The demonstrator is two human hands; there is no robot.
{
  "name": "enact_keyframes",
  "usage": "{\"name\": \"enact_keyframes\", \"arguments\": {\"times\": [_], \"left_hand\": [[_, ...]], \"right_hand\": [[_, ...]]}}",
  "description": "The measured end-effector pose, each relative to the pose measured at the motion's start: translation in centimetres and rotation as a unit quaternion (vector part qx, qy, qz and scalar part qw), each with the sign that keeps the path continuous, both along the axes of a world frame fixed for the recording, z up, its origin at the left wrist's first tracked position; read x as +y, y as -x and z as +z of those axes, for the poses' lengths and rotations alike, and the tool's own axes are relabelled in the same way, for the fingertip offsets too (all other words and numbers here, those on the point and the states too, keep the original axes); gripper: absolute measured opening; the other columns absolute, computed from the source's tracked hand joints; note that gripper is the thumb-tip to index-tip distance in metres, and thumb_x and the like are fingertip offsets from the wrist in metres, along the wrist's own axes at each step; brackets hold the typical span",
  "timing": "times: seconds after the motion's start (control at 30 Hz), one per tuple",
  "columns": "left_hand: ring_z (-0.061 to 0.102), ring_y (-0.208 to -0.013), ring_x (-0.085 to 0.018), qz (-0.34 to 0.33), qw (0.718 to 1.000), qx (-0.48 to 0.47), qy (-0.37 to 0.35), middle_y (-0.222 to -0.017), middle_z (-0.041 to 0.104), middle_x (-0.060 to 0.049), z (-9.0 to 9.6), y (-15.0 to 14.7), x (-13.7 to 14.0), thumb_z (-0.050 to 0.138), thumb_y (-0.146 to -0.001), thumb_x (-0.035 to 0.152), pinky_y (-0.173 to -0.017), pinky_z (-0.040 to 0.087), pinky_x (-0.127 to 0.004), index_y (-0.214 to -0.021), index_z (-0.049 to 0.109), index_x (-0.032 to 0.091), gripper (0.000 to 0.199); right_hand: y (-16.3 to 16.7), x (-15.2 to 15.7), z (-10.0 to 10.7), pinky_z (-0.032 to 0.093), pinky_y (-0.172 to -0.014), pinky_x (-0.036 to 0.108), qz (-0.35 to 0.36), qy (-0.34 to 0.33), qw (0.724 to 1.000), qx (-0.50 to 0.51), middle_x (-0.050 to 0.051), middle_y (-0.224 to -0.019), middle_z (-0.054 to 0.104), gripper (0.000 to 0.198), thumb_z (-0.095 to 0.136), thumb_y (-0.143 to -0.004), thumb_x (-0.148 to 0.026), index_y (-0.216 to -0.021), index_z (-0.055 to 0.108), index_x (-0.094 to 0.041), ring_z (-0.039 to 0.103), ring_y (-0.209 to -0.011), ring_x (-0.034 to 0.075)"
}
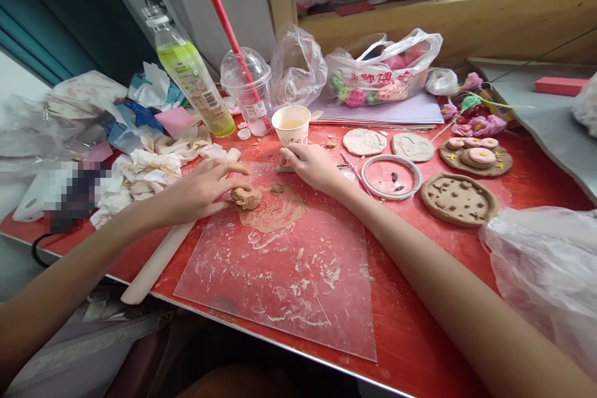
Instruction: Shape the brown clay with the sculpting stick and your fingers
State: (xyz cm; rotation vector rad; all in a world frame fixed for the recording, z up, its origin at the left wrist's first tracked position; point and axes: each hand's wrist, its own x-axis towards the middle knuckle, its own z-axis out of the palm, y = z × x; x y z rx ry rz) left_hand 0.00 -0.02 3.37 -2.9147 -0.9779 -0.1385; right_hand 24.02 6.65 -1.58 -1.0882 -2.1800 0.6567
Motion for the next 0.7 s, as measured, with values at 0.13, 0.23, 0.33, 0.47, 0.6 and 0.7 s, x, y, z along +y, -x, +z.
{"name": "enact_keyframes", "arguments": {"times": [0.13, 0.23, 0.33, 0.47, 0.6, 0.7], "left_hand": [[0.046, -0.104, -0.023, -0.011, 1.0, -0.005, -0.016, -0.115, 0.054, -0.009, -0.3, -0.7, 0.2, 0.048, -0.085, 0.019, -0.093, 0.036, -0.039, -0.094, 0.057, 0.015, 0.013], [0.047, -0.099, -0.023, -0.008, 1.0, -0.022, -0.004, -0.111, 0.055, -0.011, -0.5, -1.6, 0.3, 0.048, -0.083, 0.019, -0.091, 0.036, -0.04, -0.087, 0.055, 0.013, 0.01], [0.045, -0.101, -0.024, 0.01, 0.999, -0.051, 0.009, -0.105, 0.054, -0.011, -0.7, -2.1, 0.5, 0.046, -0.082, 0.015, -0.091, 0.036, -0.042, -0.081, 0.055, 0.014, 0.01], [0.037, -0.113, -0.026, 0.028, 0.998, -0.058, 0.019, -0.109, 0.053, -0.01, -0.2, -1.9, 0.8, 0.047, -0.087, 0.023, -0.098, 0.033, -0.045, -0.08, 0.06, 0.016, 0.016], [0.022, -0.129, -0.031, 0.019, 0.999, -0.01, 0.039, -0.137, 0.037, -0.008, 0.6, -1.6, 0.4, 0.056, -0.083, 0.044, -0.105, 0.024, -0.052, -0.089, 0.065, 0.02, 0.026], [0.023, -0.13, -0.031, 0.037, 0.999, -0.026, 0.006, -0.14, 0.034, -0.012, 0.4, -1.9, 0.1, 0.058, -0.08, 0.049, -0.106, 0.025, -0.052, -0.109, 0.059, 0.019, 0.042]], "right_hand": [[0.1, 0.0, 0.0, 0.033, -0.064, 0.026, 0.0, -0.002, 1.0, -0.002, 0.005, -0.072, 0.058, 0.034, 0.034, -0.092, -0.033, -0.074, 0.058, -0.015, 0.05, -0.065, 0.014], [0.1, 0.0, 0.0, 0.033, -0.063, 0.026, -0.003, -0.004, 1.0, -0.004, 0.005, -0.071, 0.058, 0.034, 0.034, -0.092, -0.034, -0.074, 0.057, -0.015, 0.05, -0.065, 0.014], [0.0, 0.0, 0.0, 0.033, -0.064, 0.026, 0.001, -0.006, 1.0, -0.001, 0.005, -0.072, 0.058, 0.035, 0.034, -0.091, -0.034, -0.074, 0.057, -0.015, 0.049, -0.064, 0.014], [0.0, 0.0, 0.0, 0.034, -0.064, 0.026, 0.002, -0.003, 1.0, 0.004, 0.005, -0.073, 0.06, 0.035, 0.034, -0.091, -0.034, -0.073, 0.057, -0.016, 0.05, -0.065, 0.015], [0.0, 0.1, -0.1, 0.035, -0.065, 0.027, 0.003, -0.001, 1.0, 0.01, 0.006, -0.074, 0.061, 0.034, 0.035, -0.091, -0.034, -0.073, 0.057, -0.016, 0.052, -0.067, 0.015], [0.0, 0.1, -0.2, 0.035, -0.066, 0.027, 0.006, -0.003, 1.0, 0.012, 0.006, -0.075, 0.061, 0.034, 0.034, -0.091, -0.034, -0.074, 0.057, -0.015, 0.053, -0.068, 0.016]]}}
